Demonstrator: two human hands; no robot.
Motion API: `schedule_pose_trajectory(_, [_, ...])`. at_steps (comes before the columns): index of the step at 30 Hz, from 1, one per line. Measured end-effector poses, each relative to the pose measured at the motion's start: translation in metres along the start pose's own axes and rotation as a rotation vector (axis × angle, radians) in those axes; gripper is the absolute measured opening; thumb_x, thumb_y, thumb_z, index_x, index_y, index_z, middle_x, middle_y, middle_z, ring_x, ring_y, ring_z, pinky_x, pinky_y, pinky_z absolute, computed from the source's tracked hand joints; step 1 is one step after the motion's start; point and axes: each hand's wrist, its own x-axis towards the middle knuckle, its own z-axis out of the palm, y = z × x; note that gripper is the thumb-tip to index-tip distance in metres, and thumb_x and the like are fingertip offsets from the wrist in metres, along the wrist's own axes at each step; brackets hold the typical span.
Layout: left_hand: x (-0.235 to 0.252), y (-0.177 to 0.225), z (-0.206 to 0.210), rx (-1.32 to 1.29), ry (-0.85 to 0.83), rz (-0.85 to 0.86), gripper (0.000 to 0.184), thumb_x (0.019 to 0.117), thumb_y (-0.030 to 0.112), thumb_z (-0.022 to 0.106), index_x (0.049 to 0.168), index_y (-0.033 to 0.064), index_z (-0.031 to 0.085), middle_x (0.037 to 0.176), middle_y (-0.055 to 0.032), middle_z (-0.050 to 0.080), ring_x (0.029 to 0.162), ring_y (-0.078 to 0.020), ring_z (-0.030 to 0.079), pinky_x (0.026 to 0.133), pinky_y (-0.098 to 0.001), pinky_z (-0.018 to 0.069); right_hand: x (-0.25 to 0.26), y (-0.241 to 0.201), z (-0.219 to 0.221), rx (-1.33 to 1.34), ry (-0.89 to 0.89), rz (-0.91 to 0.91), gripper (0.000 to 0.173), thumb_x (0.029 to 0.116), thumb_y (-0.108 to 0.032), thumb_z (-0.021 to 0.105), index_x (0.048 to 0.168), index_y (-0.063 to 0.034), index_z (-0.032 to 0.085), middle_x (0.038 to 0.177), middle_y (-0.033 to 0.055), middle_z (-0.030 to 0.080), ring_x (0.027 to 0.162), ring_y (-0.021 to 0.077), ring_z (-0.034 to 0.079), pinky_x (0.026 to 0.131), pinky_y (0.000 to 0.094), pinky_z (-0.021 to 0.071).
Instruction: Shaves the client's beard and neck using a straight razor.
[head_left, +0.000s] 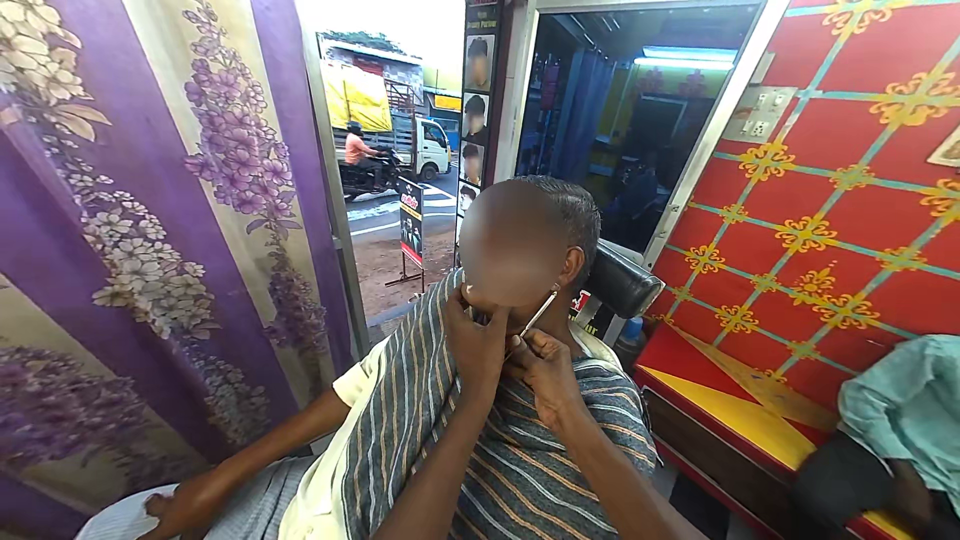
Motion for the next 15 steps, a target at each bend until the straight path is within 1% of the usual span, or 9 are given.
schedule_pose_trajectory(1, [0.000,0.002,0.000,0.002,-0.024,-0.014,0.091,0.0782,0.058,0.083,0.147,0.0117,0.045,0.138,-0.0138,0.056,0.121,-0.0294,0.059,0.099,-0.0550,0.0498,-0.001,0.001,0.000,-0.023,-0.027,-0.025,0.008,0.0987,0.001,0.064,0.100,0.0073,0.069,0.093,0.0178,0.073,0.082,0.0235,0.074,0.078,0.0372,0.0646])
schedule_pose_trajectory(3, [-0.001,0.007,-0.002,0.026,-0.101,-0.022,0.112,0.0743,0.056,0.086,0.159,0.0116,0.027,0.151,-0.0169,0.045,0.132,-0.0330,0.051,0.105,-0.0575,0.0458,-0.002,0.004,0.000,-0.059,-0.067,-0.052,0.008,0.0984,0.003,0.063,0.101,0.0072,0.069,0.092,0.0164,0.073,0.082,0.0213,0.074,0.078,0.0357,0.0644])
schedule_pose_trajectory(4, [-0.001,0.008,-0.002,0.050,-0.122,-0.022,0.120,0.0712,0.056,0.088,0.161,0.0123,0.022,0.155,-0.0172,0.042,0.136,-0.0338,0.048,0.107,-0.0582,0.0439,-0.002,0.005,0.000,-0.051,-0.067,-0.041,0.009,0.0987,0.003,0.062,0.102,0.0076,0.069,0.093,0.0167,0.073,0.082,0.0214,0.073,0.077,0.0355,0.0642])
schedule_pose_trajectory(5, [-0.001,0.008,-0.002,0.073,-0.128,-0.021,0.125,0.0685,0.057,0.089,0.162,0.0130,0.020,0.156,-0.0172,0.040,0.137,-0.0342,0.047,0.108,-0.0584,0.0428,-0.001,0.006,0.000,-0.031,-0.057,-0.021,0.009,0.0992,0.002,0.062,0.102,0.0079,0.068,0.093,0.0172,0.073,0.081,0.0218,0.073,0.077,0.0356,0.0639])
schedule_pose_trajectory(7, [0.001,0.008,0.000,0.092,-0.110,-0.006,0.125,0.0680,0.058,0.090,0.162,0.0135,0.021,0.156,-0.0177,0.041,0.137,-0.0346,0.047,0.108,-0.0583,0.0429,-0.001,0.004,-0.001,0.012,-0.042,0.012,0.009,0.0996,0.000,0.063,0.100,0.0080,0.067,0.092,0.0177,0.072,0.081,0.0225,0.073,0.077,0.0359,0.0640])
schedule_pose_trajectory(11, [0.003,0.011,-0.001,0.102,-0.068,-0.011,0.122,0.0710,0.055,0.090,0.163,0.0167,0.019,0.148,-0.0181,0.049,0.126,-0.0372,0.055,0.099,-0.0606,0.0478,-0.003,0.000,0.000,0.083,-0.024,0.069,0.009,0.1004,0.000,0.061,0.100,0.0078,0.065,0.093,0.0185,0.071,0.081,0.0239,0.073,0.076,0.0367,0.0640])
schedule_pose_trajectory(14, [0.005,0.012,-0.004,0.085,-0.076,-0.036,0.119,0.0711,0.053,0.091,0.162,0.0180,0.022,0.139,-0.0187,0.056,0.117,-0.0368,0.060,0.093,-0.0602,0.0507,-0.006,-0.005,0.001,0.155,0.007,0.142,0.011,0.1014,-0.001,0.060,0.105,0.0085,0.064,0.097,0.0201,0.070,0.084,0.0262,0.073,0.077,0.0385,0.0640])
schedule_pose_trajectory(15, [0.006,0.013,-0.006,0.071,-0.094,-0.051,0.118,0.0715,0.052,0.091,0.161,0.0184,0.022,0.137,-0.0185,0.056,0.114,-0.0360,0.061,0.092,-0.0596,0.0515,-0.007,-0.007,0.002,0.180,0.016,0.158,0.012,0.1019,-0.001,0.059,0.107,0.0086,0.063,0.098,0.0208,0.070,0.085,0.0270,0.073,0.079,0.0393,0.0642])
